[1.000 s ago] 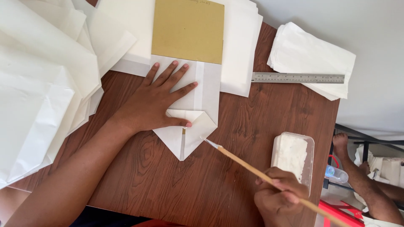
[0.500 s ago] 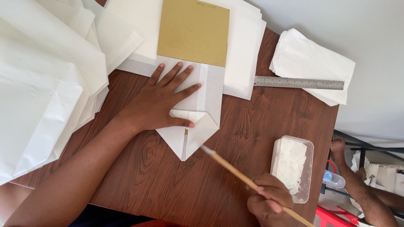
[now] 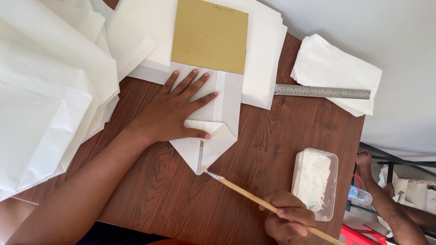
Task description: Folding and gluing paper sheets to assemble paper bags using a cardboard template.
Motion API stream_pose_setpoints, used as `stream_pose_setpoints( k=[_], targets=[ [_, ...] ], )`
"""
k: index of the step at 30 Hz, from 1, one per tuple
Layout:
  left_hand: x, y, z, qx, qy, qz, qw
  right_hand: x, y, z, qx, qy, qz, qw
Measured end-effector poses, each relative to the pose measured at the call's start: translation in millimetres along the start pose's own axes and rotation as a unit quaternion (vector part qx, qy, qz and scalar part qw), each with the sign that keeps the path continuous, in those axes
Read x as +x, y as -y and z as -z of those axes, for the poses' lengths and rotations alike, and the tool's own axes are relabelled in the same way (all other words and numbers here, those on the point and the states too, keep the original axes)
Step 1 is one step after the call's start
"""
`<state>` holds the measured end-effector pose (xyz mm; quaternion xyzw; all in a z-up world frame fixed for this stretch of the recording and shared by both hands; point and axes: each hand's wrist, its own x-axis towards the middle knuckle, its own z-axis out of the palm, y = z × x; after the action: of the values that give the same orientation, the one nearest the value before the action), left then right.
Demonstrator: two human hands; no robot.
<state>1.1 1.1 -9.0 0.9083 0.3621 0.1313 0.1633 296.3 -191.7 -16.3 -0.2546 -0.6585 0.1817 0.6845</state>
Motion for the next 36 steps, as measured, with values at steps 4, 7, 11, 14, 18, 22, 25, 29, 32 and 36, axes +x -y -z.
stream_pose_setpoints(
  k=[4,7,11,14,18,22,25,29,32,36],
  targets=[
    [0,1,-2,0.011,-0.006,0.0,1.0,-2,-5,-1,-0.105,-0.066,0.008,0.992],
    [-1,1,-3,0.012,-0.009,-0.003,1.0,-5,-4,6,-0.073,0.002,-0.014,0.997],
    [0,2,-3,0.013,-0.008,-0.004,1.0,-2,-1,-2,-0.051,-0.072,-0.006,0.996],
    [0,0,-1,0.011,0.002,0.003,1.0,24,9,-11,-0.238,-0.086,0.072,0.965],
    [0,1,-2,0.018,-0.003,-0.003,1.0,-3,-4,9,-0.089,-0.008,0.029,0.996],
    [0,1,-2,0.016,-0.004,-0.002,1.0,2,7,-3,-0.05,-0.02,-0.024,0.998],
    [0,1,-1,0.013,-0.001,0.001,1.0,-5,4,0,-0.097,0.004,-0.051,0.994],
    [0,2,-4,0.01,-0.013,-0.004,1.0,12,12,-9,-0.049,0.114,-0.161,0.979],
    [0,1,-3,0.015,0.006,0.005,1.0,8,11,-8,-0.013,0.05,-0.141,0.989],
    [0,2,-4,0.013,-0.006,-0.004,1.0,13,11,-8,-0.061,0.009,-0.1,0.993]
  ],
)
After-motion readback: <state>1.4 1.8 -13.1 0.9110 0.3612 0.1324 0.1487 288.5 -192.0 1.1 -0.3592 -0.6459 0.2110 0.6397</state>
